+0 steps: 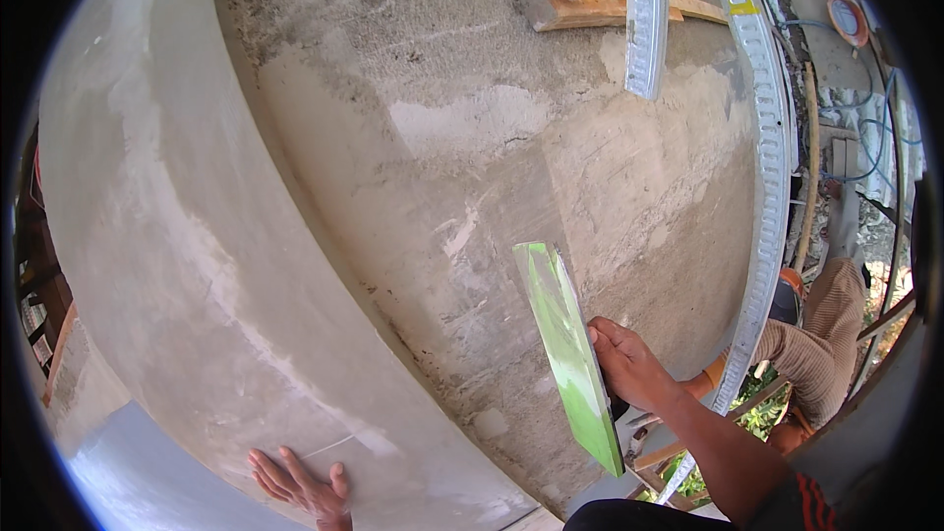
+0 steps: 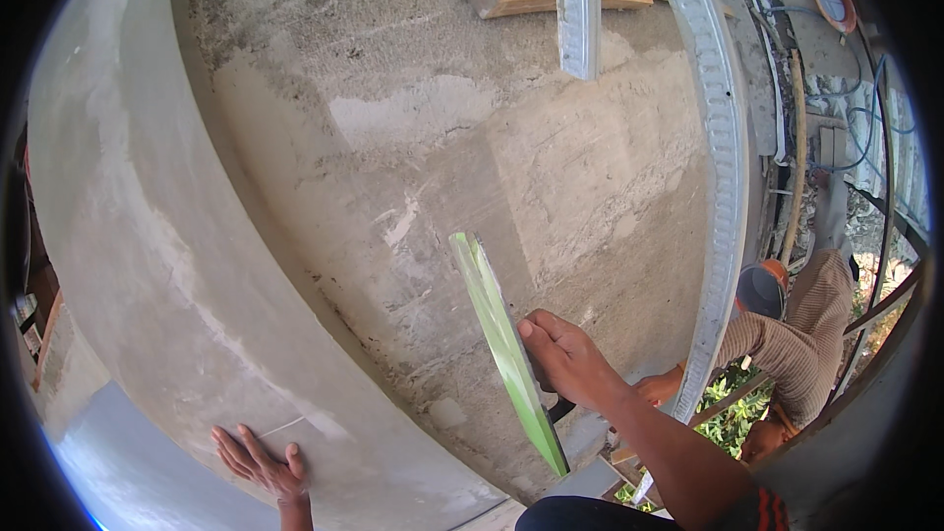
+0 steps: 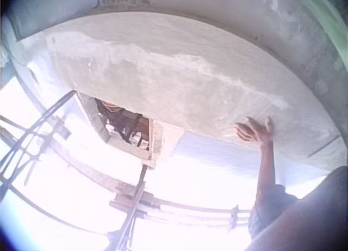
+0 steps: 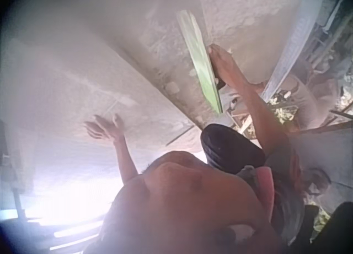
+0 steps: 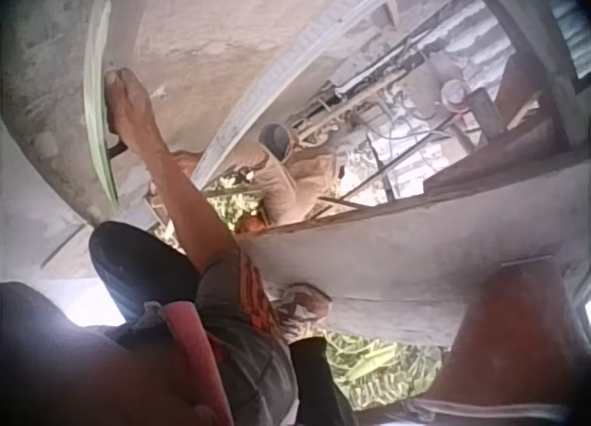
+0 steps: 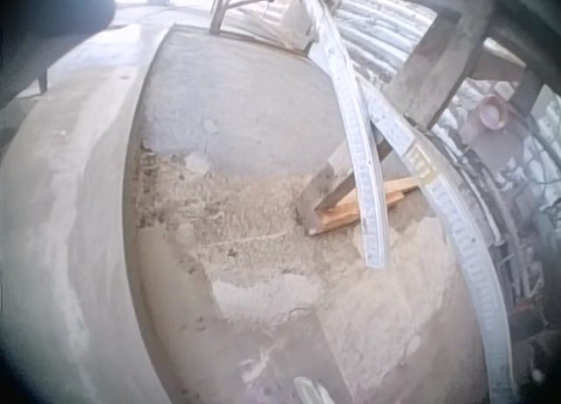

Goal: The person applies and smooths wet plaster onto a curved wall using a trowel and a brush. They repeatedly scoop plaster from a bucket, spread it on the surface, and use a brush to even the texture, working on a section of the wall while standing on scaffolding.

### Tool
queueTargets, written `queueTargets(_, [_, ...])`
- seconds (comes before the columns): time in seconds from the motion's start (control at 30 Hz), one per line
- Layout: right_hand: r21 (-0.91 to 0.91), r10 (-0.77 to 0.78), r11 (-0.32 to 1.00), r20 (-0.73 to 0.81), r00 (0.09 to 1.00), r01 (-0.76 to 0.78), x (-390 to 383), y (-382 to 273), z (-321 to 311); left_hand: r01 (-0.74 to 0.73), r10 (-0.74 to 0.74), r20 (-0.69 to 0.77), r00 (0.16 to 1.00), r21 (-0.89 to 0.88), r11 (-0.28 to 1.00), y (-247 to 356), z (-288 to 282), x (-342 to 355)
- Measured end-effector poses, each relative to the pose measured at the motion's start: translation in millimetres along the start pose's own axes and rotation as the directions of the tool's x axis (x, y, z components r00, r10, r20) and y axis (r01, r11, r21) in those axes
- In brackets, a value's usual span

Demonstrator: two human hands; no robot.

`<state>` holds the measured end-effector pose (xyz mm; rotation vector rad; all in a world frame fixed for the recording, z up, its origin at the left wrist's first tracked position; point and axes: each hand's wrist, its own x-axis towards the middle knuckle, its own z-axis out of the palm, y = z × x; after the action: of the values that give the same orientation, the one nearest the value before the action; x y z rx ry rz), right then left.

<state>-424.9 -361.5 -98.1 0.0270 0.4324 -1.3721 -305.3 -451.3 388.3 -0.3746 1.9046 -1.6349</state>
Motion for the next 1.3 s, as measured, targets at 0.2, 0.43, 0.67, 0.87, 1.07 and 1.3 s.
queueTargets(0.2, [0.049,-0.033,0.998,0.008,0.999,0.033,15,-22,1,-0.005,0.004,-0.018,1.0,-0.004,1.0,0,0,-2])
queueTargets(0.43, [0.146,-0.025,0.989,-0.057,0.998,0.033,4,-16,8,0.019,-0.019,0.006,1.0,-0.014,1.0,-3,-1,-7])
queueTargets(0.67, [0.147,-0.051,0.987,-0.148,0.988,0.072,-35,9,24,0.105,-0.106,-0.033,0.994,-0.036,0.994,7,3,-6])
queueTargets(0.87, [-0.093,-0.041,0.995,-0.244,0.969,0.019,-87,21,56,0.177,-0.179,0.007,0.984,-0.186,0.967,8,-7,3])
queueTargets(1.07, [-0.583,-0.412,0.783,-0.222,0.883,0.219,-85,-10,71,0.263,-0.465,-0.062,0.883,-0.754,0.601,47,-53,-4])
queueTargets(1.3, [-0.722,-0.539,0.594,-0.031,0.842,0.354,-28,-29,114,-0.155,-0.087,-0.132,0.987,-0.921,-0.359,165,-218,-108])
